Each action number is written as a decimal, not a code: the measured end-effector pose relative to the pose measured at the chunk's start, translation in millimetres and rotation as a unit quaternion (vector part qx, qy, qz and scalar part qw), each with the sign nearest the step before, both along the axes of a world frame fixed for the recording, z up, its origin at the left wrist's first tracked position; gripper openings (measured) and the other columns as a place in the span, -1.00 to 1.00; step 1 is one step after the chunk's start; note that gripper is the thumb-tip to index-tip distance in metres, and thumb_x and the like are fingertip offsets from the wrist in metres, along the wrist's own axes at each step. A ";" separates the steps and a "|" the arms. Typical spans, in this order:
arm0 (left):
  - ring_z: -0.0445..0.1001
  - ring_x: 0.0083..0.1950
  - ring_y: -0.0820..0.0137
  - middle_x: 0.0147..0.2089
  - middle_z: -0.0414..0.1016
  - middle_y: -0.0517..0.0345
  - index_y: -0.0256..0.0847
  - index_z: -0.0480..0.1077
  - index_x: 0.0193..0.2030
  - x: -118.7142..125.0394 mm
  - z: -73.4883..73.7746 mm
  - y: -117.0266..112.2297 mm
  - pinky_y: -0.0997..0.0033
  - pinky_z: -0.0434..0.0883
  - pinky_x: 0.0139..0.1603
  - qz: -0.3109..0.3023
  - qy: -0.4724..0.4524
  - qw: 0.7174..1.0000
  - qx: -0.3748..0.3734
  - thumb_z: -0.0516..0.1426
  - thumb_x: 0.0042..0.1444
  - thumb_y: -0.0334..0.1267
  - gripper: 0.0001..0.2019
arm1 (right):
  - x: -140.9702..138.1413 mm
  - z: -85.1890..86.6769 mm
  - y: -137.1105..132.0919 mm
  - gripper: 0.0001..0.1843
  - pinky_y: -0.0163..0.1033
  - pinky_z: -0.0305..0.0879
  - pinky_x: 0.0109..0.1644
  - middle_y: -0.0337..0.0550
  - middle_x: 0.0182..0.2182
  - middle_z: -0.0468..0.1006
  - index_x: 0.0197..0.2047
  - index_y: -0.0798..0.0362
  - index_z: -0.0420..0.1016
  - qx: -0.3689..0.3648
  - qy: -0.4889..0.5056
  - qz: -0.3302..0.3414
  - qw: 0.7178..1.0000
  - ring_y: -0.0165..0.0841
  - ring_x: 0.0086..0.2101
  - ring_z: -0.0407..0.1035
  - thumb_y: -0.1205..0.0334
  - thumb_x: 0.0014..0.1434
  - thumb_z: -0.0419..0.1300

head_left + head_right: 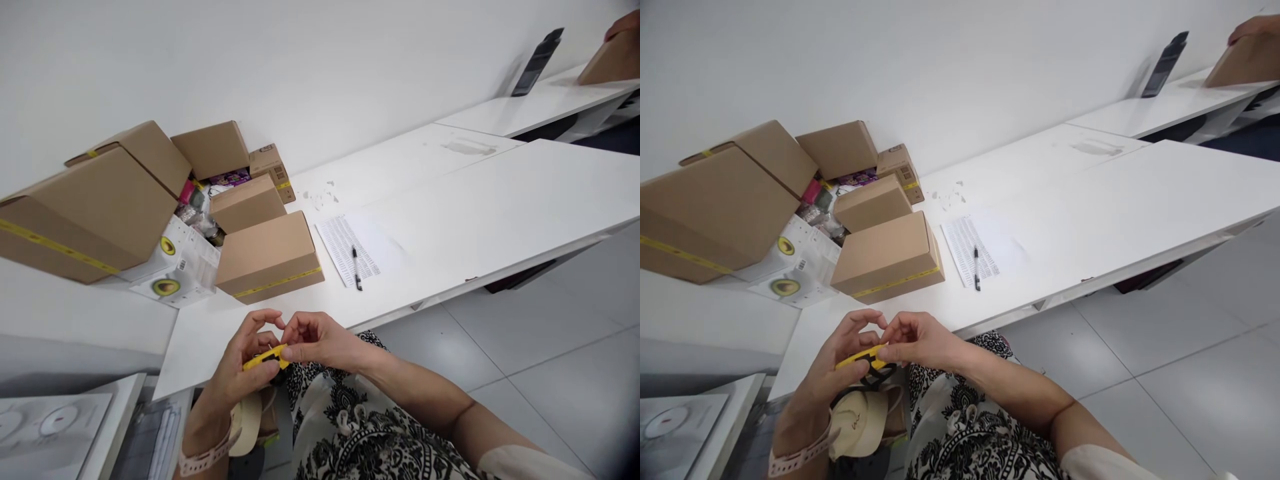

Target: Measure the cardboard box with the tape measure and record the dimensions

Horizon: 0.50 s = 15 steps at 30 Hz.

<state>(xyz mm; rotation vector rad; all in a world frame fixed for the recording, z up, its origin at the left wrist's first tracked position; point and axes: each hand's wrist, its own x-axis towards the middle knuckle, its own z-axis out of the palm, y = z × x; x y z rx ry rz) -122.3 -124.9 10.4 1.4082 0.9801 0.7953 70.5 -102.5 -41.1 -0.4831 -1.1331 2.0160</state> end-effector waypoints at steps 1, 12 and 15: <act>0.48 -0.32 0.37 0.04 0.42 0.03 0.03 0.34 0.18 -2.1 0.7 1.4 0.41 0.40 -0.36 -0.017 0.022 1.000 0.004 0.35 0.03 -0.10 -0.44 | -0.1 0.0 0.8 -0.55 -0.34 0.13 -0.45 -0.38 -0.53 0.43 -0.35 0.05 0.45 -0.014 0.005 0.004 1.000 -0.53 -0.54 0.23 0.09 -0.18 0.57; 0.54 -0.18 0.24 -0.19 0.62 0.05 -0.17 0.58 -0.05 -90.1 43.1 86.0 0.45 0.45 -0.23 0.189 0.286 0.936 0.082 0.45 -0.30 -0.08 -0.42 | 40.2 -1.4 108.1 -0.86 -0.28 0.16 -0.34 -0.36 -0.46 0.35 -0.33 -0.01 0.44 0.055 -0.033 -0.355 0.932 -0.46 -0.45 0.17 0.19 -0.01 0.27; 0.52 -0.22 0.29 -0.24 0.61 0.13 -0.19 0.56 0.00 -122.4 48.8 122.3 0.46 0.44 -0.24 0.229 0.359 0.902 0.075 0.40 -0.30 0.01 -0.36 | 39.3 -15.0 155.1 -0.84 -0.26 0.20 -0.28 -0.32 -0.39 0.39 -0.30 -0.03 0.42 0.050 -0.073 -0.431 0.898 -0.40 -0.37 0.23 0.18 -0.02 0.19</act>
